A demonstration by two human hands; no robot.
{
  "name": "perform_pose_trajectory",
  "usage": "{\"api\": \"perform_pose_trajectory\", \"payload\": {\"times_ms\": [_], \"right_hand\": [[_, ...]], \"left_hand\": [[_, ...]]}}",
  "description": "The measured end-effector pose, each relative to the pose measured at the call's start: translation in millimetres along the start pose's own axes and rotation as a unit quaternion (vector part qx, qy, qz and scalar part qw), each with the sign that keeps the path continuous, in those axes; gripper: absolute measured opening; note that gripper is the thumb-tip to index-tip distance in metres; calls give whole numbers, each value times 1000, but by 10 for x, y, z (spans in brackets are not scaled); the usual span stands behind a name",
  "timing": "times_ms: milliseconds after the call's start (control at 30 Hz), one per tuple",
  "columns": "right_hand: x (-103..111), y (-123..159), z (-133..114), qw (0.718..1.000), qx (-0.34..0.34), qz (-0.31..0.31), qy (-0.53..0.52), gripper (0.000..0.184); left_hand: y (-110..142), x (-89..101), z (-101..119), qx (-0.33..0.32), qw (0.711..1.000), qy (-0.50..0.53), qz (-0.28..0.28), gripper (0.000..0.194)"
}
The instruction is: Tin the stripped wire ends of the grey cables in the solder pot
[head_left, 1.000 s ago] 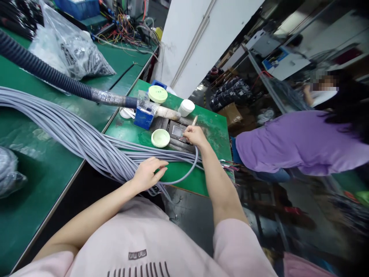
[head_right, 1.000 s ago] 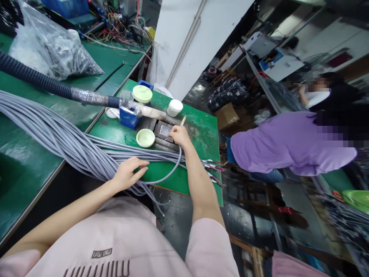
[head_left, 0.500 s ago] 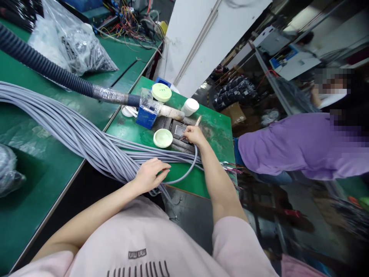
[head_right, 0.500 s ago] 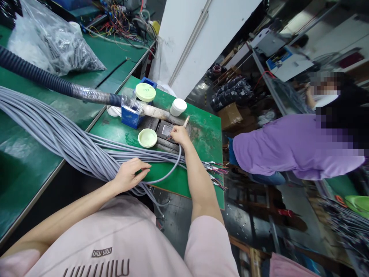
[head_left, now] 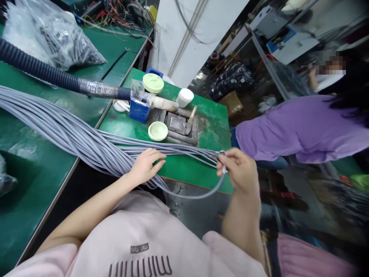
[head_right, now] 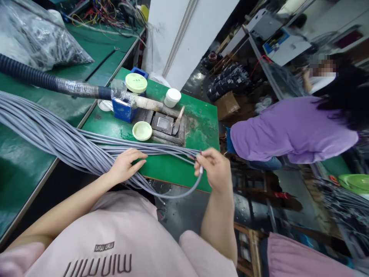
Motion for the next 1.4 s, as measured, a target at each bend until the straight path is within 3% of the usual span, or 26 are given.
{"api": "perform_pose_trajectory", "payload": {"times_ms": [133, 233, 300, 333, 400, 467, 500, 567, 700, 767, 800, 867, 933, 1000, 1067, 1133, 1200, 1300, 1400], "right_hand": [[570, 694, 545, 974, -85, -17, 209, 22], [677, 1008, 738, 963, -116, 46, 239, 22], [426, 1135, 743, 980, -133, 8, 149, 28], [207, 1180, 723, 985, -144, -49, 82, 31], [-280, 1241, 664, 967, -180, -174, -41, 35], [-656, 1216, 628, 935, -230, -228, -146, 42], [-767, 1155, 613, 925, -243, -217, -194, 45], [-804, 959, 576, 922, -234, -130, -280, 48], [-415, 609, 362, 924, -120, 105, -346, 43], [-228, 557, 154, 934, -35, 172, -311, 37], [-193, 561, 42, 946, -1, 174, -275, 35], [-275, 613, -160, 978, 45, 99, -176, 33], [-500, 728, -283, 994, 73, -39, -69, 31], [-735, 879, -333, 981, 106, -163, 4, 30], [-896, 1006, -335, 963, 135, -231, 38, 30], [-986, 1085, -306, 950, 154, -267, 56, 31], [-1027, 1129, -270, 941, 162, -292, 63, 31], [-1047, 1135, -242, 941, 159, -296, 44, 27], [-1039, 1062, -231, 966, 140, -217, 17, 26]], "left_hand": [[-138, -74, 15, -47, 988, -140, -49, 20], [-263, -199, 14, -67, 971, -221, -69, 22], [-330, -308, 8, -78, 959, -259, -83, 20], [-355, -357, 13, -83, 954, -274, -88, 17], [-385, -412, 51, -95, 947, -293, -93, 13], [-378, -384, 142, -106, 946, -293, -94, 13], [-359, -335, 204, -109, 947, -287, -92, 14], [-287, -185, 341, -115, 954, -264, -88, 17], [-51, 99, 500, -94, 970, -180, -133, 19], [66, 158, 485, -65, 973, -129, -180, 17], [113, 171, 460, -38, 975, -90, -199, 16], [164, 186, 395, 51, 977, 23, -207, 15], [162, 206, 327, 164, 960, 161, -161, 22], [131, 240, 261, 264, 920, 279, -76, 33], [105, 268, 207, 332, 873, 356, 1, 36], [98, 278, 165, 374, 839, 393, 48, 34], [110, 263, 145, 389, 824, 407, 66, 32], [151, 169, 177, 378, 829, 411, 37, 30], [189, 34, 251, 356, 848, 393, -15, 30]]}}
Point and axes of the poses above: each hand's wrist, its own y-axis away from the middle knuckle, its own x-axis out of the back of the hand, z = x × y, the point moved 5 cm from there along -y, towards the middle knuckle, and after that the axes turned 11 degrees about z, right-handed, at the moved point
